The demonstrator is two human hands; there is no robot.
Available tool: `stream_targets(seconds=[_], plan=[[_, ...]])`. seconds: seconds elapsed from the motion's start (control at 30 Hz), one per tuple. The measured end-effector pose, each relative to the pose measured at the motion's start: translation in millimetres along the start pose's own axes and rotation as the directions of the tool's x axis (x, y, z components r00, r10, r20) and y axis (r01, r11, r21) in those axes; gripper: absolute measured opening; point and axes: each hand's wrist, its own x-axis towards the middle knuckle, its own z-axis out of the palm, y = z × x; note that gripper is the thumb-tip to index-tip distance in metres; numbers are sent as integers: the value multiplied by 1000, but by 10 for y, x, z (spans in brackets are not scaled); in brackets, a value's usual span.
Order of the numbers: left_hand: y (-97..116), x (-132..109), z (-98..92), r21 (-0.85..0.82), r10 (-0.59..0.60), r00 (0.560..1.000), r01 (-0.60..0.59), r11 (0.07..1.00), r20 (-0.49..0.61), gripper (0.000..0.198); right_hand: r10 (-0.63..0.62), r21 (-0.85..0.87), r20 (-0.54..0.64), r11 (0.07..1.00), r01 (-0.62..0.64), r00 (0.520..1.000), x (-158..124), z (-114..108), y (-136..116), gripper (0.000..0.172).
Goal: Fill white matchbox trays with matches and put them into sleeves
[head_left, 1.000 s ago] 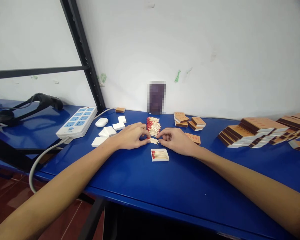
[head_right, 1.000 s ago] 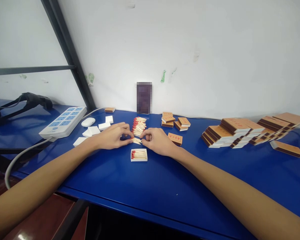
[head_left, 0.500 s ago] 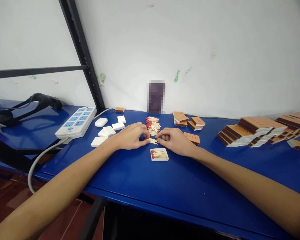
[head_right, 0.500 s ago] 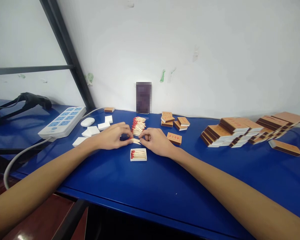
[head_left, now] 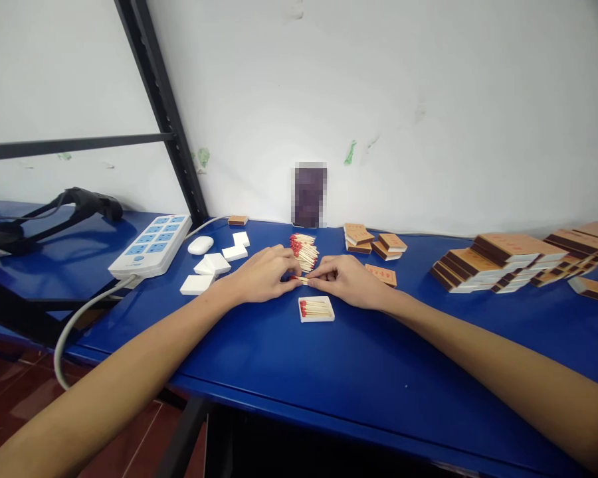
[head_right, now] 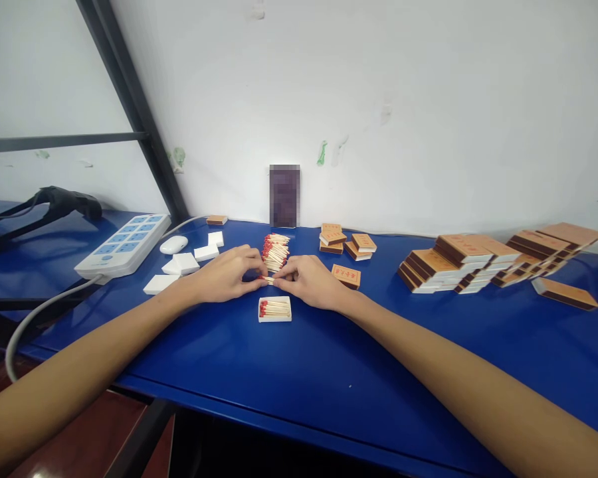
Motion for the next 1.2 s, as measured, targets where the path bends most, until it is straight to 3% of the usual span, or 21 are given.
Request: stream_targets(seconds=[0.4,0.87,1.2], plan=[[188,35,-39,281,31,994,-59,958,102,28,-126,-286,125,945,157,984,34,-65,-82,22],[180,29,26,216,13,991,-42,976,137,28,-54,-258,186,961,102,981,-4,-75,-27,19],[232,65,13,311,35,979,-97,945,198,25,29,-159,210,987,4,977,38,-140,-30,17]])
